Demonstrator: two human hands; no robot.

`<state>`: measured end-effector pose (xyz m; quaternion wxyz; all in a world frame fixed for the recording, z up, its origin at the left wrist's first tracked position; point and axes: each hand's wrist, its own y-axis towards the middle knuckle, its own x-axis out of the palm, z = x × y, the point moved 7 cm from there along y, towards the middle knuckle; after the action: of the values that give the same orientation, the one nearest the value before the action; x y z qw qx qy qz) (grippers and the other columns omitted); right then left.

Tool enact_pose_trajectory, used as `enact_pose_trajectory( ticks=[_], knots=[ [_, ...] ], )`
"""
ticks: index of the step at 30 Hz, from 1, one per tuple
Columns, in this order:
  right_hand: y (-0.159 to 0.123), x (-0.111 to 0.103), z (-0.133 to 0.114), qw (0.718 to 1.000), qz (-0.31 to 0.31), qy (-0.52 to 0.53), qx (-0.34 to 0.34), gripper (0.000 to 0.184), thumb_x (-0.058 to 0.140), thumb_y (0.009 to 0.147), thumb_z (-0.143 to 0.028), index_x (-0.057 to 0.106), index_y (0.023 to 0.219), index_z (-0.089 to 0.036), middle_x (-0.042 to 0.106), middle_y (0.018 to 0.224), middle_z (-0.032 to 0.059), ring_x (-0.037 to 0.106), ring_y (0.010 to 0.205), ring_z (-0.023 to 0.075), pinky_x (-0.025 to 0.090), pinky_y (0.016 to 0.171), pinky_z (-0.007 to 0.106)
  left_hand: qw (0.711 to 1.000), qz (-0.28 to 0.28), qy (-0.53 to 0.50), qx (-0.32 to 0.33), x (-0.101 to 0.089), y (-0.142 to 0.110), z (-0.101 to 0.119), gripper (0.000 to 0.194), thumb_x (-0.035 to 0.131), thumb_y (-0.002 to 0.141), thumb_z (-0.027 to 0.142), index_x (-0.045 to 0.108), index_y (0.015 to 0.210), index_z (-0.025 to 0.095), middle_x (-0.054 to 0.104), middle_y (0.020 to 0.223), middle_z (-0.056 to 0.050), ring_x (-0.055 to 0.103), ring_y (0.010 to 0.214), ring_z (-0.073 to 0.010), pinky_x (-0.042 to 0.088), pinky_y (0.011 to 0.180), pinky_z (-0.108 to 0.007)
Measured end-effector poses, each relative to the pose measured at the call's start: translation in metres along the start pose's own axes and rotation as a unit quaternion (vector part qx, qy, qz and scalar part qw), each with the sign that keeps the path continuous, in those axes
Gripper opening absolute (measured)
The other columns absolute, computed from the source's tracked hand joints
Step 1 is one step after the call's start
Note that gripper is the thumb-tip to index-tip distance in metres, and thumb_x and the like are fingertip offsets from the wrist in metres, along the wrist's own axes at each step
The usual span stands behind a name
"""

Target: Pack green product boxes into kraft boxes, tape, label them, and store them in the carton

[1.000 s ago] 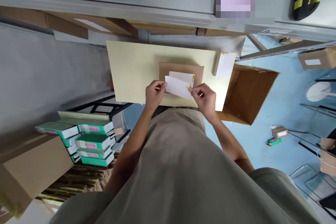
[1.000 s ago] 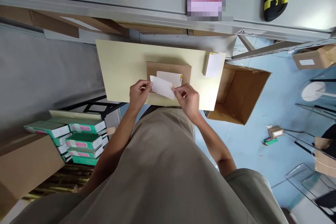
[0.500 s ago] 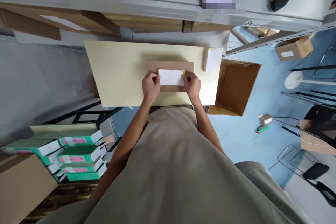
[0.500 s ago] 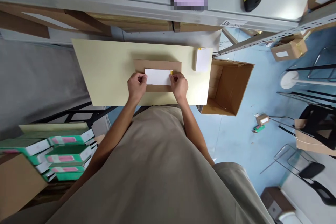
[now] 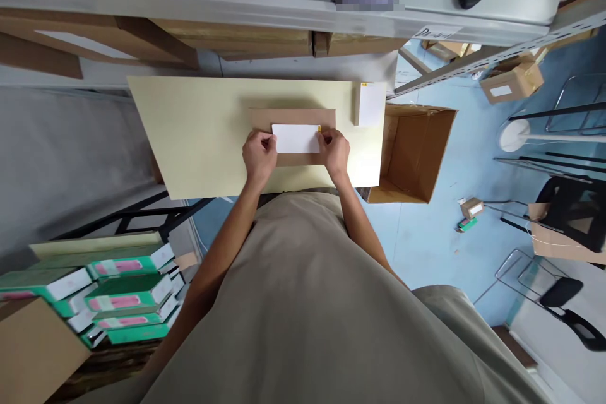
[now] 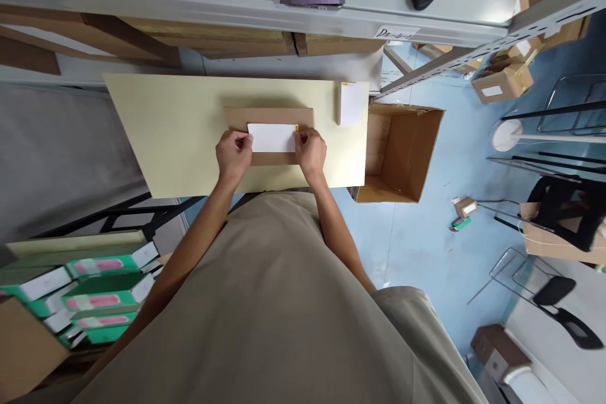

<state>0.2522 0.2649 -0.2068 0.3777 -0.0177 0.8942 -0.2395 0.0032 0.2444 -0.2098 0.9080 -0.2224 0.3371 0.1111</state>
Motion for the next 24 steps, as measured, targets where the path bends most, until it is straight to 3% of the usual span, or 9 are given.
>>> enact_pose_trajectory(
  ticks=[8, 13, 16, 18, 20, 22, 24],
  knots=[
    [0.007, 0.004, -0.004, 0.999, -0.014, -0.024, 0.022, 0.022, 0.065, 0.111, -0.033, 0.077, 0.098, -0.020, 0.085, 0.107, 0.0147, 0.079, 0.104, 0.0321, 0.060, 0.100, 0.048, 1.000, 0.004, 0.004, 0.002, 0.003, 0.004, -0.001, 0.013, 0.066, 0.093, 0.030, 0.068, 0.081, 0.025, 0.075, 0.095, -0.009, 0.068, 0.095, -0.0285, 0.053, 0.101, -0.044],
    [0.014, -0.001, 0.004, 0.999, -0.012, -0.027, 0.043, 0.026, 0.073, 0.106, -0.043, 0.077, 0.093, -0.021, 0.083, 0.100, 0.0152, 0.078, 0.108, 0.0373, 0.062, 0.101, 0.057, 1.000, -0.009, 0.011, -0.011, 0.003, 0.006, 0.001, 0.014, 0.066, 0.092, 0.028, 0.068, 0.079, 0.024, 0.075, 0.094, -0.010, 0.068, 0.094, -0.0288, 0.052, 0.099, -0.044],
    [0.007, -0.010, 0.001, 0.998, 0.004, -0.054, 0.035, 0.033, 0.068, 0.109, -0.049, 0.079, 0.110, -0.019, 0.081, 0.112, 0.0195, 0.075, 0.118, 0.0403, 0.061, 0.106, 0.063, 1.000, -0.021, 0.010, -0.014, 0.001, 0.007, 0.003, 0.014, 0.065, 0.093, 0.027, 0.069, 0.080, 0.023, 0.076, 0.095, -0.010, 0.069, 0.096, -0.0297, 0.052, 0.099, -0.044],
    [-0.006, -0.013, -0.016, 0.996, 0.018, -0.082, -0.038, 0.043, 0.051, 0.116, -0.047, 0.074, 0.137, -0.017, 0.075, 0.139, 0.0229, 0.067, 0.139, 0.0404, 0.056, 0.117, 0.064, 0.999, -0.030, 0.008, -0.014, 0.001, 0.007, 0.004, 0.015, 0.065, 0.094, 0.027, 0.069, 0.080, 0.023, 0.077, 0.096, -0.010, 0.069, 0.097, -0.0297, 0.051, 0.099, -0.044],
    [-0.023, -0.006, -0.039, 0.982, 0.012, -0.116, -0.148, 0.058, 0.037, 0.119, -0.047, 0.055, 0.165, -0.015, 0.056, 0.170, 0.0212, 0.045, 0.165, 0.0366, 0.043, 0.134, 0.062, 0.999, -0.037, 0.010, -0.011, 0.001, 0.007, 0.005, 0.015, 0.064, 0.095, 0.026, 0.069, 0.080, 0.023, 0.078, 0.096, -0.010, 0.069, 0.097, -0.0292, 0.052, 0.097, -0.042],
    [-0.039, 0.011, -0.054, 0.963, -0.026, -0.147, -0.224, 0.072, 0.034, 0.119, -0.053, 0.035, 0.178, -0.013, 0.035, 0.186, 0.0170, 0.021, 0.178, 0.0329, 0.027, 0.144, 0.059, 0.999, -0.040, 0.015, -0.003, 0.001, 0.007, 0.006, 0.015, 0.064, 0.095, 0.026, 0.070, 0.081, 0.023, 0.079, 0.096, -0.010, 0.070, 0.097, -0.0288, 0.052, 0.095, -0.041],
    [-0.047, 0.028, -0.057, 0.954, -0.064, -0.166, -0.240, 0.083, 0.036, 0.117, -0.063, 0.026, 0.182, -0.011, 0.026, 0.190, 0.0163, 0.012, 0.180, 0.0333, 0.018, 0.146, 0.059, 0.999, -0.038, 0.018, 0.005, 0.002, 0.007, 0.006, 0.015, 0.064, 0.096, 0.026, 0.071, 0.082, 0.023, 0.080, 0.096, -0.010, 0.070, 0.097, -0.0286, 0.053, 0.094, -0.040]
  ],
)
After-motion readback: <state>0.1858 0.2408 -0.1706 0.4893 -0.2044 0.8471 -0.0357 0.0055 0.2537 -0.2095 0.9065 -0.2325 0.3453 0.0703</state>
